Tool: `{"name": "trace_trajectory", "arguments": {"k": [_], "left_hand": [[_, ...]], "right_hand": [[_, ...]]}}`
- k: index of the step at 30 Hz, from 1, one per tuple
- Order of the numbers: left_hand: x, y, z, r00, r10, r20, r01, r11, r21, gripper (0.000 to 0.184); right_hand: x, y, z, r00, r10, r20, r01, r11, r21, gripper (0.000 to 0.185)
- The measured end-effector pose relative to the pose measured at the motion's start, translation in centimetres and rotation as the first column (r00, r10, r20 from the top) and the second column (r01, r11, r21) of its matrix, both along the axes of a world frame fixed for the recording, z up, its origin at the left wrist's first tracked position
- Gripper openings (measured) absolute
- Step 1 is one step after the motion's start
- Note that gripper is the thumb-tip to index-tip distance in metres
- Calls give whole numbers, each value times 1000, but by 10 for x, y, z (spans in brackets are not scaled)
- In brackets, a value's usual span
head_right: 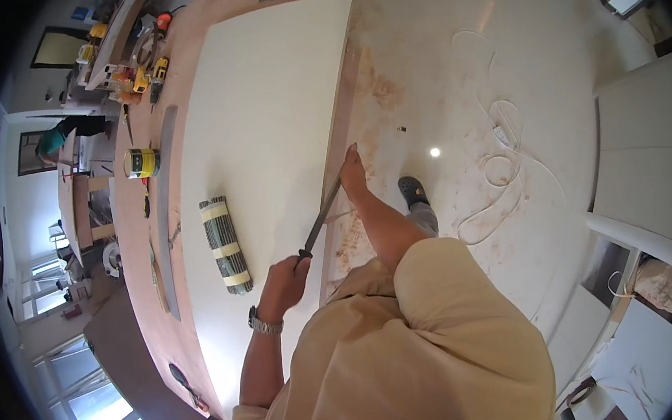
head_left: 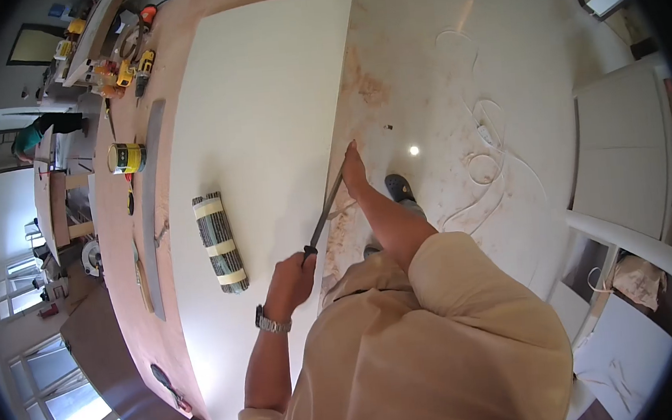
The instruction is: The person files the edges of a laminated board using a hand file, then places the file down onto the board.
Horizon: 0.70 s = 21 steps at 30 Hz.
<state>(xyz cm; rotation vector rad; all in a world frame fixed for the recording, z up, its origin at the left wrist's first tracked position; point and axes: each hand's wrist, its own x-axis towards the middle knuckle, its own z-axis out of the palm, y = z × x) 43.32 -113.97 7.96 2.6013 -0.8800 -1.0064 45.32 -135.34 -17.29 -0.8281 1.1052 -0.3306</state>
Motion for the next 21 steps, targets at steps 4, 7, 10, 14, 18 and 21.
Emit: {"name": "trace_trajectory", "arguments": {"k": [4,7,10,14,18,21], "left_hand": [[-14,9,37,988,112,-110,-121,989,-79,27],[-23,36,51,915,295,-274,-328,941,-81,27],[-40,56,62,822,423,-380,-504,853,-140,26],[-62,99,51,775,463,-430,-611,721,-326,21],[-75,136,24,757,475,-449,-651,604,-460,16],[-76,160,-2,721,492,-488,-691,557,-461,15]], "right_hand": [[-18,-15,12,979,-122,161,96,982,160,87],[-62,-41,37,984,-8,176,-7,997,82,89],[-134,-69,-58,934,312,-174,-349,901,-256,79],[-270,-91,-42,101,546,-831,-929,351,118,64],[-350,-72,-32,216,512,-832,-859,505,87,75],[-374,-62,-26,154,527,-836,-918,390,77,71]]}}
